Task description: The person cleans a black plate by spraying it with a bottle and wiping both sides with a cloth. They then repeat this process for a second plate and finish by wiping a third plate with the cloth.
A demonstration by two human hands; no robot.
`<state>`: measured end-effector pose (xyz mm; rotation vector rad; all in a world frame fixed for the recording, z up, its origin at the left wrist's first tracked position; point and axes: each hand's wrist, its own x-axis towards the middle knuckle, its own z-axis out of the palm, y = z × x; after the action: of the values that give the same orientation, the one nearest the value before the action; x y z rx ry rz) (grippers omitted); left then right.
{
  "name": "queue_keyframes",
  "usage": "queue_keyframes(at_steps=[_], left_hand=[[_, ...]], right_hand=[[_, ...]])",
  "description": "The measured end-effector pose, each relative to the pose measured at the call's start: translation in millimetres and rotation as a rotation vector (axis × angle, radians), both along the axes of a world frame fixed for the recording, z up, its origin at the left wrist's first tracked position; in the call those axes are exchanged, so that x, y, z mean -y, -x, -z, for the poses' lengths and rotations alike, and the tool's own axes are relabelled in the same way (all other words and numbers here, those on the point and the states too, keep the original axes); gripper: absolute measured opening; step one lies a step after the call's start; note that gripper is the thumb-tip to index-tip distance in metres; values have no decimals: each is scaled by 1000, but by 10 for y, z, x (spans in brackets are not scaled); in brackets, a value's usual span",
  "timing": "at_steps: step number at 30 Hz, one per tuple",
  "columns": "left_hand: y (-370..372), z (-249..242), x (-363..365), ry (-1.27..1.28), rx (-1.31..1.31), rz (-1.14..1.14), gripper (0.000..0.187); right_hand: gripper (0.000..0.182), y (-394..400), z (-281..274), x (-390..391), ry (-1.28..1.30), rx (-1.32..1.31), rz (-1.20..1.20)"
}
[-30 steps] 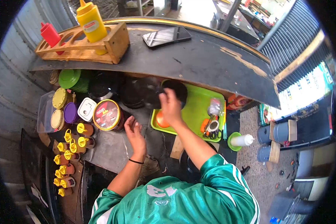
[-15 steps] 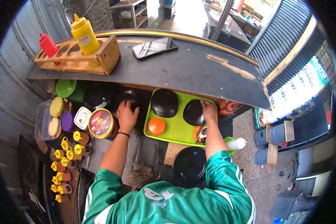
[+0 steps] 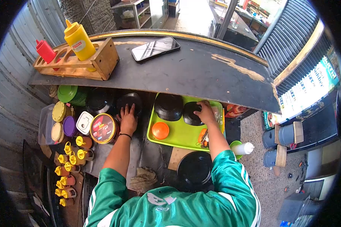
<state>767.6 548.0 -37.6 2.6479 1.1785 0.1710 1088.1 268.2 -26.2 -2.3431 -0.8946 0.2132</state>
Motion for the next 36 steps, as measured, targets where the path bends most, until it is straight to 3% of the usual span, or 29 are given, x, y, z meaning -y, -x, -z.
queue_keyframes(at_steps=[2,5,8,14,16,18,19,23,25,36], left_hand=[[-33,199,-71,-45,-48,-4,70],[-86,-29,80,-65,-174,-16,65],[-81,-46,77,-54,-175,-5,63],[-73,-31,31,-70,-204,8,62],[-70,-73,59,-52,-204,17,63],[-67,-61,73,-73,-203,6,63],[-57,-39,79,-71,-201,10,64],[-65,35,44,-90,-228,9,64],[-70,-4,45,-98,-237,10,64],[-87,-1,81,-83,-219,-9,63]], right_hand=[[62,52,-12,11,148,-23,-105],[71,165,-120,41,337,88,-190],[81,254,-307,59,500,38,-140],[101,145,-155,292,519,114,-97],[100,59,-118,380,474,77,-96],[93,39,-151,462,478,39,-155],[81,51,-183,503,460,42,-148],[72,94,-298,618,500,22,-115],[60,92,-323,626,645,158,-275],[56,61,-77,668,470,257,-204]])
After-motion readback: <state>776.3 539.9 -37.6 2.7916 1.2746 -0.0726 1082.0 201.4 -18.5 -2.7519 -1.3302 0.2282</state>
